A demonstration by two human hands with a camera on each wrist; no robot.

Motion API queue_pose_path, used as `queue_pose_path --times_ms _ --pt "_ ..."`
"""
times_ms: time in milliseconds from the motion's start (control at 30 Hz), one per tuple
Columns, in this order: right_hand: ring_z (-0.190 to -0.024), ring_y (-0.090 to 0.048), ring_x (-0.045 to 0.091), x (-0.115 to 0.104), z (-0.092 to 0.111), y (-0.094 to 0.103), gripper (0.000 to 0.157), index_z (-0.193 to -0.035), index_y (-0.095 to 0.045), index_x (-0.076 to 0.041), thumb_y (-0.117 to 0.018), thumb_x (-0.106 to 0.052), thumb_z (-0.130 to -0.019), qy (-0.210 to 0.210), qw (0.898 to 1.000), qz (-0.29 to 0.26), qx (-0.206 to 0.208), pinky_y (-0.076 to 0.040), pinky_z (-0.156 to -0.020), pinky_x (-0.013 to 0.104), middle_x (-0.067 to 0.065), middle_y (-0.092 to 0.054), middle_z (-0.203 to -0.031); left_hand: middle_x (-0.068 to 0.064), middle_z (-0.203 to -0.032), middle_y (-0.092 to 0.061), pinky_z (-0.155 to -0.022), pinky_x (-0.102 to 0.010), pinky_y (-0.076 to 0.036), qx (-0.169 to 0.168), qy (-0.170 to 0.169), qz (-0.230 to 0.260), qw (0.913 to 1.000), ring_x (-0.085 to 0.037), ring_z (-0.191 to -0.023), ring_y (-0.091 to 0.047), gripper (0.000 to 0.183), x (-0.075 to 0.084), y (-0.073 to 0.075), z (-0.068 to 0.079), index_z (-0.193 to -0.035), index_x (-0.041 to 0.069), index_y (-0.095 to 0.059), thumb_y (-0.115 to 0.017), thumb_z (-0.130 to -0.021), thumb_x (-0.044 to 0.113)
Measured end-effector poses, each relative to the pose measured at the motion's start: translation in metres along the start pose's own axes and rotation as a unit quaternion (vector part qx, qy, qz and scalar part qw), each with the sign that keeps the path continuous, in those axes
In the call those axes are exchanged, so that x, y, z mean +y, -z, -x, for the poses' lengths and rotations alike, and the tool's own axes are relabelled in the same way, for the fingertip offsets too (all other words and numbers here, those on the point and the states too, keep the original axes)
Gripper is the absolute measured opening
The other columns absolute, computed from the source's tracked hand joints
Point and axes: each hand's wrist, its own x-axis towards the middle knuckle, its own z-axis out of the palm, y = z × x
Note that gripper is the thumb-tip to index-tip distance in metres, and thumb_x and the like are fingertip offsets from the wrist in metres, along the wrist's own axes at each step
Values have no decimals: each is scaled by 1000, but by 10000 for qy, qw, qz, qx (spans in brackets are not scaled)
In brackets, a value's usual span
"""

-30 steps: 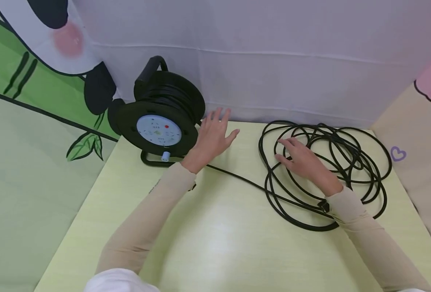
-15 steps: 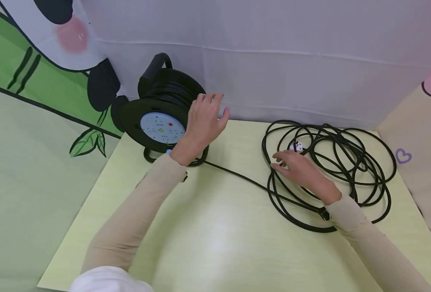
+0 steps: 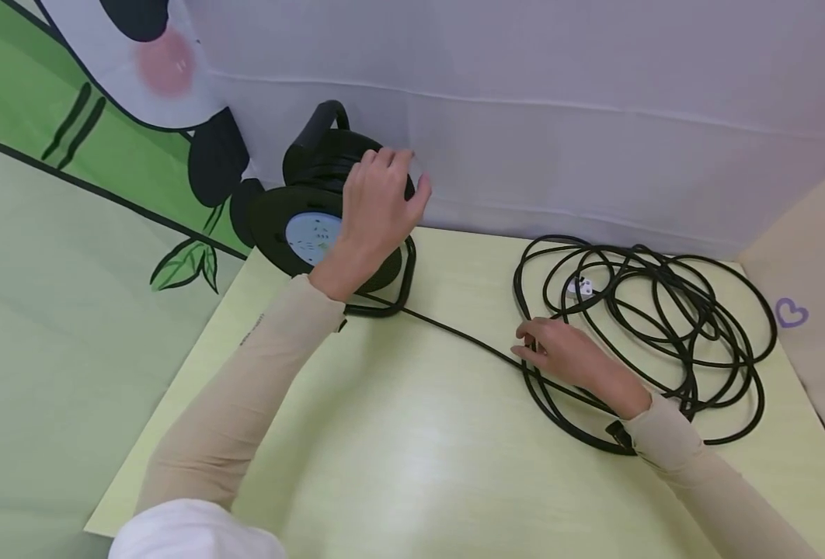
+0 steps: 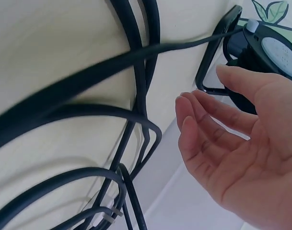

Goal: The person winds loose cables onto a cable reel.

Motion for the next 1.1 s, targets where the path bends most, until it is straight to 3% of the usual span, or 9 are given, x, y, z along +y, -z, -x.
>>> queue_pose_path --times_ms 333,500,733,867,1100 --pt "-80 -64 18 -2 9 -9 22 -109 -70 0 -75 -17 -96 277 9995 -127 -118 -55 -68 34 7 -68 -97 -24 -106 -69 -82 -49 -52 163 304 -52 9994 -41 -96 -60 33 -17 24 -16 -110 -6 -70 -57 -104 24" --pt "-80 -63 17 -2 11 -12 21 -109 -70 -1 -78 -14 -93 309 9994 -28 -135 -54 -67 33 6 -66 -96 -25 -110 -63 -90 -49 -49 205 435 -180 9987 -41 -103 -56 37 -28 31 -21 -116 -7 -67 -55 -105 26" --pt "-83 -64 20 -1 15 -14 19 -107 -69 -2 -78 -10 -92 284 9994 -76 -204 -53 -66 32 6 -64 -95 -27 -124 -54 -97 -48 -45 -176 853 -326 9957 -42 -112 -48 42 -42 33 -26 -129 -6 -59 -52 -106 28" --pt "-76 -56 15 0 15 -17 21 -108 -68 -2 -78 -9 -92 258 9993 -117 -243 -48 -62 29 5 -61 -93 -29 -128 -52 -100 -49 -45 -383 1094 -430 9923 -43 -116 -47 45 -49 36 -30 -134 -8 -56 -49 -107 27" --pt "-74 -48 13 1 13 -23 23 -113 -65 2 -75 -3 -93 218 9982 -379 -409 -45 -62 27 7 -58 -96 -29 -133 -50 -103 -50 -50 -1011 1736 -201 9794 -41 -120 -49 47 -65 45 -36 -140 -9 -50 -45 -108 26"
